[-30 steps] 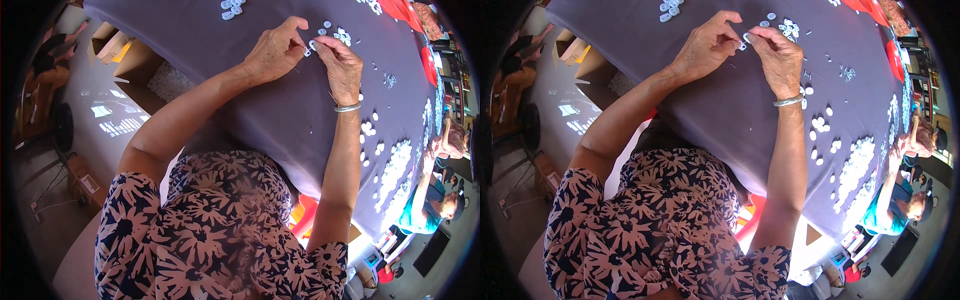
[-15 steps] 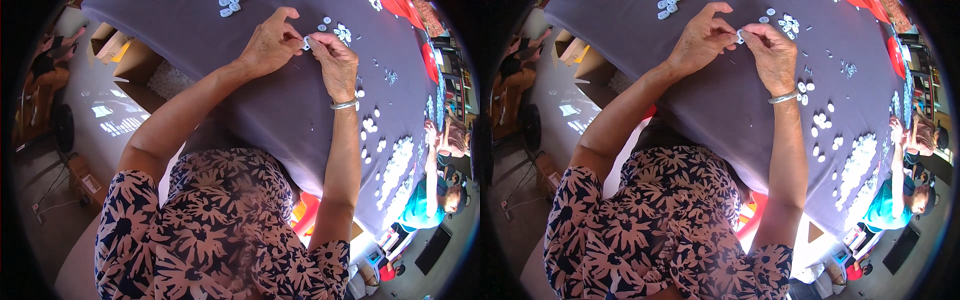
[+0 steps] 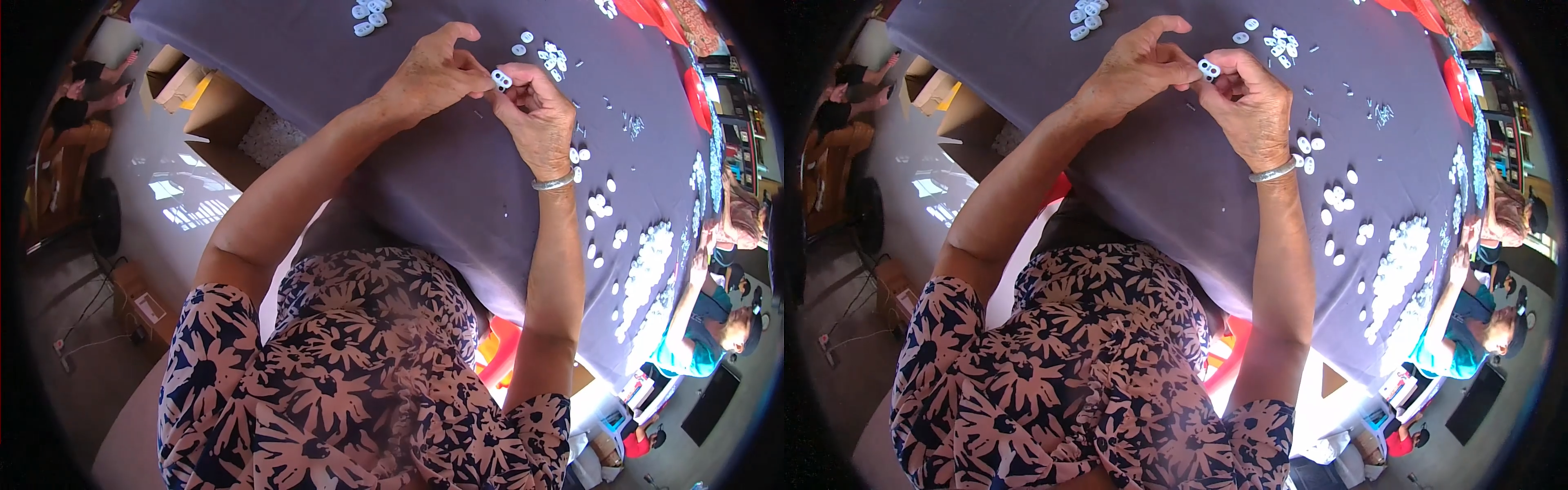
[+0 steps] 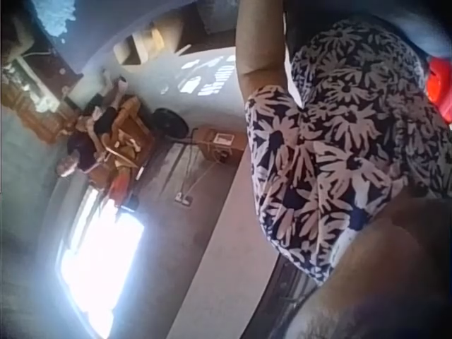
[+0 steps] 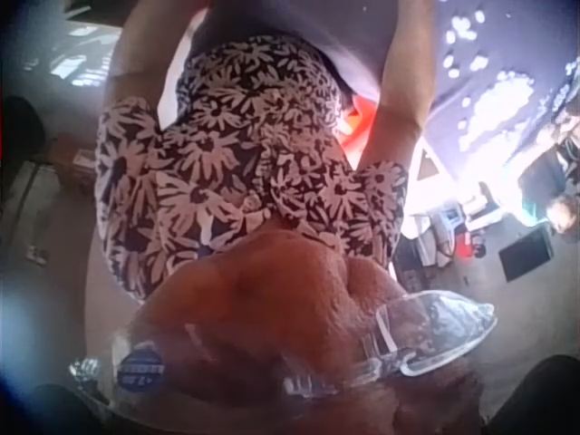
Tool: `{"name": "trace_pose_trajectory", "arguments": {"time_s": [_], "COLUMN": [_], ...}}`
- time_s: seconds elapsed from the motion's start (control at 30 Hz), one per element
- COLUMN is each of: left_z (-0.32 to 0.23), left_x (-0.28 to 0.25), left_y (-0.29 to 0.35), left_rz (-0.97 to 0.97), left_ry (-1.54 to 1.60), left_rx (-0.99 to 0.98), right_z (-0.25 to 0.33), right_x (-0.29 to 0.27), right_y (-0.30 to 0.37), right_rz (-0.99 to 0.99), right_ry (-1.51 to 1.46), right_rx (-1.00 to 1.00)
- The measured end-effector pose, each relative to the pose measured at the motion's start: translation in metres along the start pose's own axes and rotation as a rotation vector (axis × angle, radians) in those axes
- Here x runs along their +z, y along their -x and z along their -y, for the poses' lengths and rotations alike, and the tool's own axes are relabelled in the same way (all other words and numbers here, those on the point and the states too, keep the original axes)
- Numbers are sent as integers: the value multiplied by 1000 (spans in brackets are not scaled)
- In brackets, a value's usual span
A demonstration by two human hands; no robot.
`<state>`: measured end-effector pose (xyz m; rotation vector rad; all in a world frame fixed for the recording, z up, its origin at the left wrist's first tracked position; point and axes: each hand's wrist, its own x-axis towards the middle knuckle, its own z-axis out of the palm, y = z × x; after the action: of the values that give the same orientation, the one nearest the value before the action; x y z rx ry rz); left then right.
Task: The person assembles small plastic components by inserting metal pins into the plastic pieces by hand, fitting the parts together, and placing the assembled pieces on the table.
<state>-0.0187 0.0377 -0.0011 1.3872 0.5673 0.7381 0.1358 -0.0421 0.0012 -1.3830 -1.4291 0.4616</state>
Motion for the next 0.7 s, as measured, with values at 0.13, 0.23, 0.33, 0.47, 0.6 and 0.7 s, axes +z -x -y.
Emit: {"name": "trace_pose_trajectory", "arguments": {"time_s": [0.13,0.23,0.33,0.47,0.6,0.7], "left_z": [-11,-16,-17,-11,-8,-11], "left_x": [-6,-6,-7,-4,1,3], "left_y": [1,1,1,0,2,6], "left_rz": [67,54,93,83,29,46], "left_ry": [6,-61,-66,-92,12,-54], "left_rx": [-24,-22,0,86,49,57], "right_z": [2,7,15,20,21,26], "right_x": [3,2,2,5,3,0], "right_y": [0,1,2,2,1,-1], "right_rz": [-49,-38,-26,-37,-20,-5], "right_ry": [-4,24,96,194,239,331], "right_rx": [-48,-46,-75,-129,-163,-161]}}
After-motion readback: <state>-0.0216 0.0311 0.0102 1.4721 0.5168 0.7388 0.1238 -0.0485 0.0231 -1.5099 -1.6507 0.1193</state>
